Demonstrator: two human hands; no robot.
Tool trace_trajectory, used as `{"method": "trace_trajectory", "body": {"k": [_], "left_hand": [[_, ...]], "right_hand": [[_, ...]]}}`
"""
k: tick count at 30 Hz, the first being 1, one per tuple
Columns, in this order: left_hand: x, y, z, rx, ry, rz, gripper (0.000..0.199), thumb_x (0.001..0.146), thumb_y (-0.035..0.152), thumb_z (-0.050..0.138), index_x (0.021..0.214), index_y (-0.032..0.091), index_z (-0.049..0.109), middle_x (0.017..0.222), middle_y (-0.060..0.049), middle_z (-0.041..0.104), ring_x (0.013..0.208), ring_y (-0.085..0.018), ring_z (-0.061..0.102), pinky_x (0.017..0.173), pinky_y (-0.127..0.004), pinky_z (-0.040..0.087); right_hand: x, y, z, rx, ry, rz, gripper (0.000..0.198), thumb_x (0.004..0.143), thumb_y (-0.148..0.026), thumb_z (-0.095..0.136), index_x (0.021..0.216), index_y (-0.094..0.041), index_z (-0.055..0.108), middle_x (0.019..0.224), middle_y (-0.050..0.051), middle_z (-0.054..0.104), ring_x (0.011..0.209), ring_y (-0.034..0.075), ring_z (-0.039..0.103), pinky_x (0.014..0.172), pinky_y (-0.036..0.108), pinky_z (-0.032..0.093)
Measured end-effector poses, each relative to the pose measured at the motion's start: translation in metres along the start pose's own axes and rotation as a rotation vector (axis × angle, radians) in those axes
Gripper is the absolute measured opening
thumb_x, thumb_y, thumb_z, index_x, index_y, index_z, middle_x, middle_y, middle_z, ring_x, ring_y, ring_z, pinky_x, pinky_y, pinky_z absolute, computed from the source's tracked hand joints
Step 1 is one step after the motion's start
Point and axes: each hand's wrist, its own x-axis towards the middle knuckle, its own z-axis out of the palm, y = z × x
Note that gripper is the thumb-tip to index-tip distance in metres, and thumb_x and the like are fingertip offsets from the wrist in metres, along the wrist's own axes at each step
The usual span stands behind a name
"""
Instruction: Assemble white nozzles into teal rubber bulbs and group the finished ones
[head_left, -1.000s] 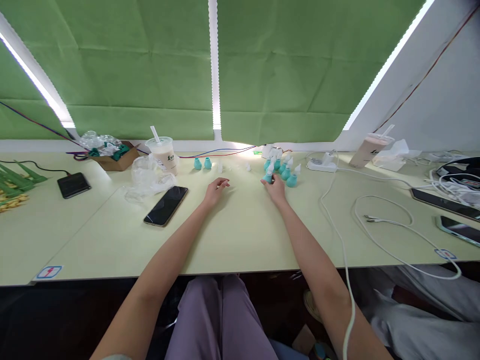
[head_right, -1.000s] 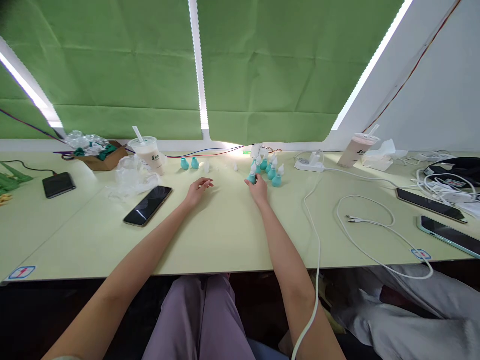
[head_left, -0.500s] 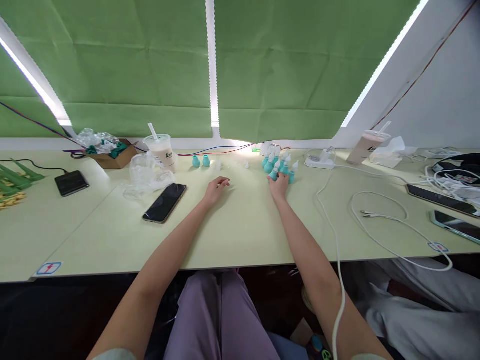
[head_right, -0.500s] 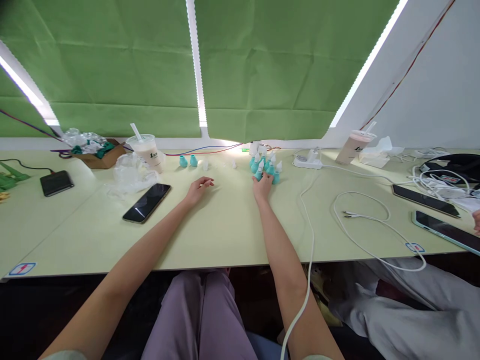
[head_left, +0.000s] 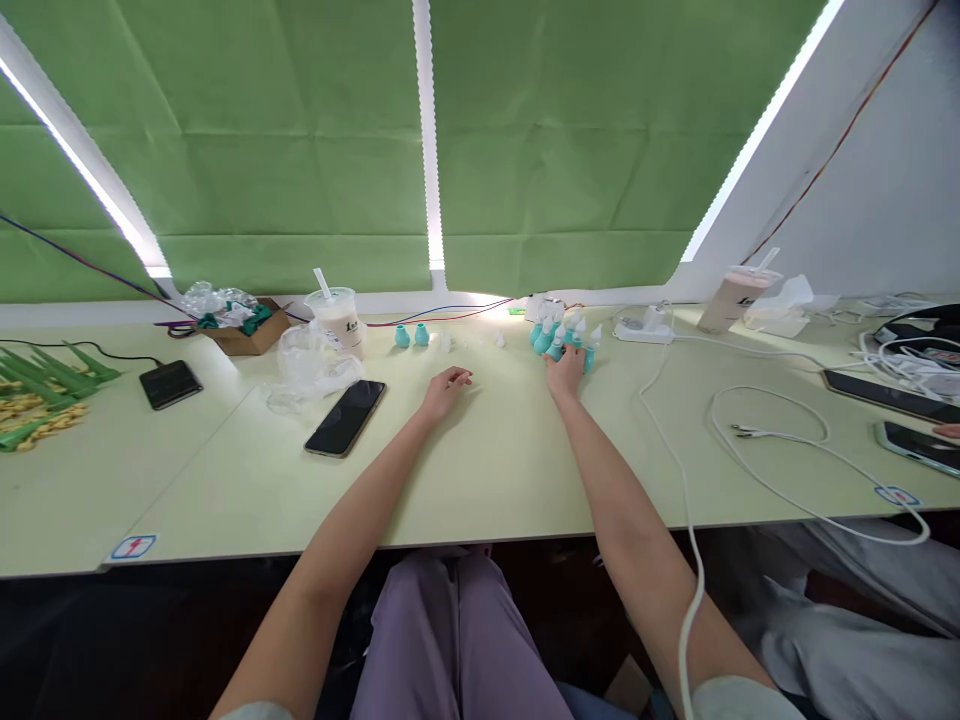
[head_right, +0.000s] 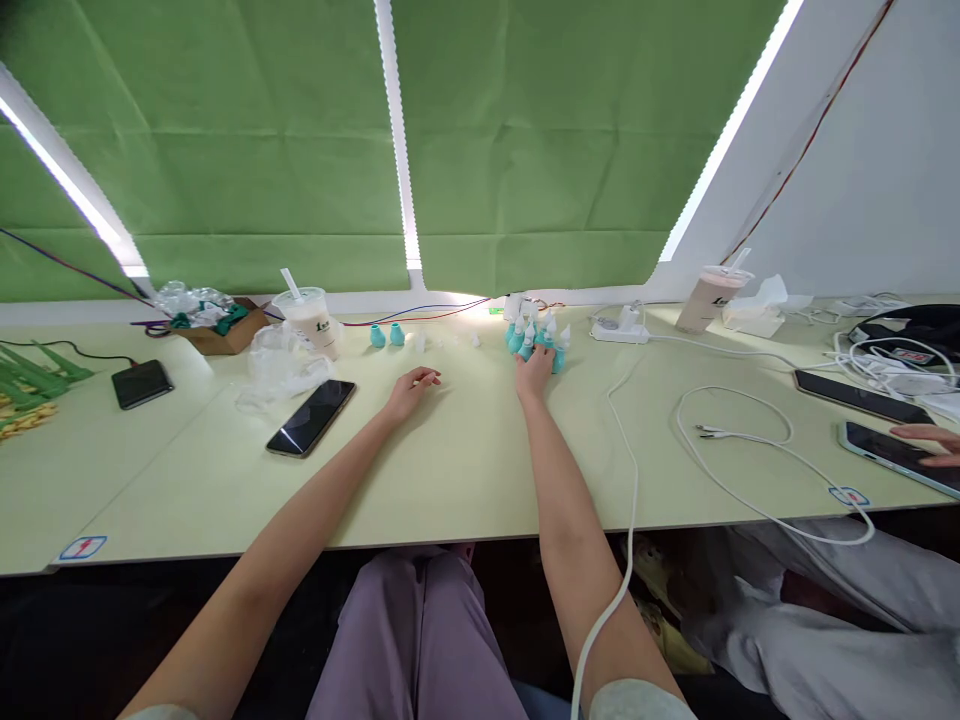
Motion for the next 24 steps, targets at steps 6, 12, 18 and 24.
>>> {"method": "trace_trajectory", "body": {"k": [6, 12, 18, 24], "left_hand": [[-0.001, 0.001, 0.003, -0.009, -0.037, 0.003, 0.034, 0.084, 0.046, 0.041, 0.094, 0.021, 0.062, 0.094, -0.004, 0.067, 0.093, -0.02, 0.057, 0.083, -0.033, 0.042], [-0.002, 0.0, 0.004, -0.007, -0.06, -0.003, 0.034, 0.084, 0.045, 0.041, 0.095, 0.021, 0.061, 0.092, -0.004, 0.068, 0.091, -0.02, 0.056, 0.08, -0.032, 0.041], [-0.002, -0.001, 0.002, 0.001, -0.061, -0.004, 0.033, 0.084, 0.045, 0.042, 0.094, 0.02, 0.061, 0.092, -0.005, 0.068, 0.092, -0.02, 0.057, 0.082, -0.033, 0.041], [-0.001, -0.002, 0.002, 0.013, -0.07, 0.01, 0.034, 0.084, 0.046, 0.041, 0.095, 0.02, 0.061, 0.091, -0.005, 0.068, 0.089, -0.019, 0.057, 0.081, -0.032, 0.041]], "right_hand": [[0.003, 0.003, 0.008, -0.044, -0.001, -0.035, 0.034, 0.075, -0.031, 0.053, 0.104, -0.012, 0.052, 0.11, 0.018, 0.049, 0.099, 0.028, 0.05, 0.088, 0.04, 0.039], [-0.004, -0.001, 0.003, -0.129, -0.019, -0.038, 0.048, 0.071, -0.029, 0.059, 0.114, -0.011, 0.048, 0.114, 0.019, 0.047, 0.096, 0.03, 0.052, 0.081, 0.039, 0.042], [-0.009, -0.009, -0.003, -0.11, -0.004, 0.008, 0.064, 0.07, -0.03, 0.061, 0.127, -0.011, 0.038, 0.121, 0.021, 0.041, 0.096, 0.03, 0.054, 0.079, 0.039, 0.045], [-0.021, -0.022, -0.025, -0.018, 0.158, -0.112, 0.048, 0.082, -0.042, 0.048, 0.124, -0.021, 0.036, 0.115, 0.013, 0.044, 0.099, 0.026, 0.053, 0.075, 0.037, 0.046]]}}
